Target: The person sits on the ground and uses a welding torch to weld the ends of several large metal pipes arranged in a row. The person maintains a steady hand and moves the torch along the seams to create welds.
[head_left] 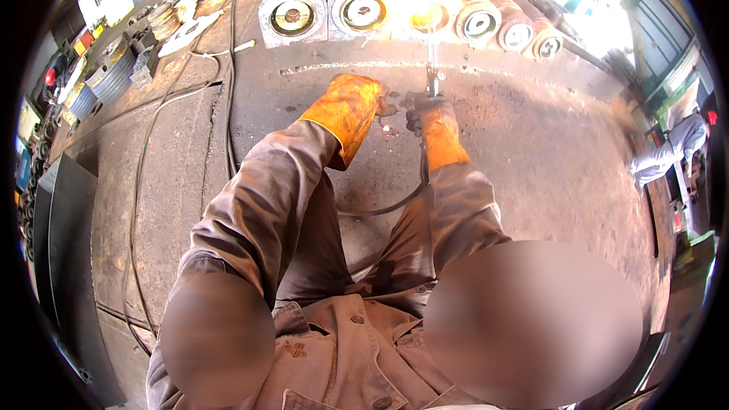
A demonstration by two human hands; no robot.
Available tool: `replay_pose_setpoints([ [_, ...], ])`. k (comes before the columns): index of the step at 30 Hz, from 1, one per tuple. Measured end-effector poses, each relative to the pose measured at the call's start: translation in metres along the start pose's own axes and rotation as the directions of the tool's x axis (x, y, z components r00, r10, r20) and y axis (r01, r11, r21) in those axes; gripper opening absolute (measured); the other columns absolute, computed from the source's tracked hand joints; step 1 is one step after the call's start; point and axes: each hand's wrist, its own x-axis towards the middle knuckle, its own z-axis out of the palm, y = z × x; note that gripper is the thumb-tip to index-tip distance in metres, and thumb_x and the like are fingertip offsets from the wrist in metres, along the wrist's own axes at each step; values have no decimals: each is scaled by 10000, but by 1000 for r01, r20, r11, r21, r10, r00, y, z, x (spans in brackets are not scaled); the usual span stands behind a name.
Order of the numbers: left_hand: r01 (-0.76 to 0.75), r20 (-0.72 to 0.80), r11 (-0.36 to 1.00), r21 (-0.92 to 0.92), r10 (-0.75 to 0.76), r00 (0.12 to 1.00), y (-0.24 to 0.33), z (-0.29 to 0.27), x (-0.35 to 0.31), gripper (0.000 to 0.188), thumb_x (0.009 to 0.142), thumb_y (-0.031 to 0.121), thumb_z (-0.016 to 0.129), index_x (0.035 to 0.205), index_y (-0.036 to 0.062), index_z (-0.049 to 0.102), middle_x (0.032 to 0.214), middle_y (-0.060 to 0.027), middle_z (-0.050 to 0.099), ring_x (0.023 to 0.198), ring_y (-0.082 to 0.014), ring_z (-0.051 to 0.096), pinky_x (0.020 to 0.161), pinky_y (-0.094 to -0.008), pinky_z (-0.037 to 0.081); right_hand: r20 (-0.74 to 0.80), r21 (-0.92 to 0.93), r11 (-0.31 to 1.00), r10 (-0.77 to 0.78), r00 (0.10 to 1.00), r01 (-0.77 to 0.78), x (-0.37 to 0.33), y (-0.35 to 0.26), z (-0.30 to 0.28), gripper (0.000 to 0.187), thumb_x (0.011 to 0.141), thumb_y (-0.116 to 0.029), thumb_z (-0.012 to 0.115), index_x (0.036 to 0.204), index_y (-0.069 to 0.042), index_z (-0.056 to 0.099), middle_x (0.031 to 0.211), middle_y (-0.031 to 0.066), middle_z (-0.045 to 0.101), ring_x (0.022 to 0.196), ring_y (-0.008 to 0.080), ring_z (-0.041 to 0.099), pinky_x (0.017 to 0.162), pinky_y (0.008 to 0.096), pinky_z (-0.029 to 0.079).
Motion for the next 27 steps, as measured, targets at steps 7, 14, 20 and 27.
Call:
replay_pose_setpoints([
  [7,20,81,1000,0,-20,997,4,-2,13,685,1016,757,757,1368,180,865,1282,-204,873,1210,-421,831,1070,-541,638,96,244,967,56,994,-78,-11,-5,-17,315,1156,-303,676,1028,-22,738,719,114,720,525,239,670,468,434,506],
  [14,38,82,997,-69,-32,996,-16,11,14,721,1009,779,751,1381,170,853,1282,-193,877,1213,-419,832,1063,-541,640,63,92,994,51,997,-57,-34,-29,-10,308,1162,-289,647,1031,-29,748,726,117,740,538,241,701,463,426,495],
  [20,52,80,976,-211,-36,996,12,-5,9,428,1146,505,722,1318,141,868,1260,-128,894,1171,-363,846,1032,-498,668,76,84,993,79,994,-85,-6,-6,-20,334,1176,-285,600,1245,-8,774,838,134,811,649,239,792,531,413,557],
  [27,37,91,998,43,-40,995,12,-5,4,416,1139,485,730,1331,142,867,1256,-112,897,1157,-336,850,1021,-481,671,-33,-112,992,49,998,-52,10,-2,-12,426,1150,-354,634,1068,17,827,824,117,824,734,236,814,646,420,601],
])
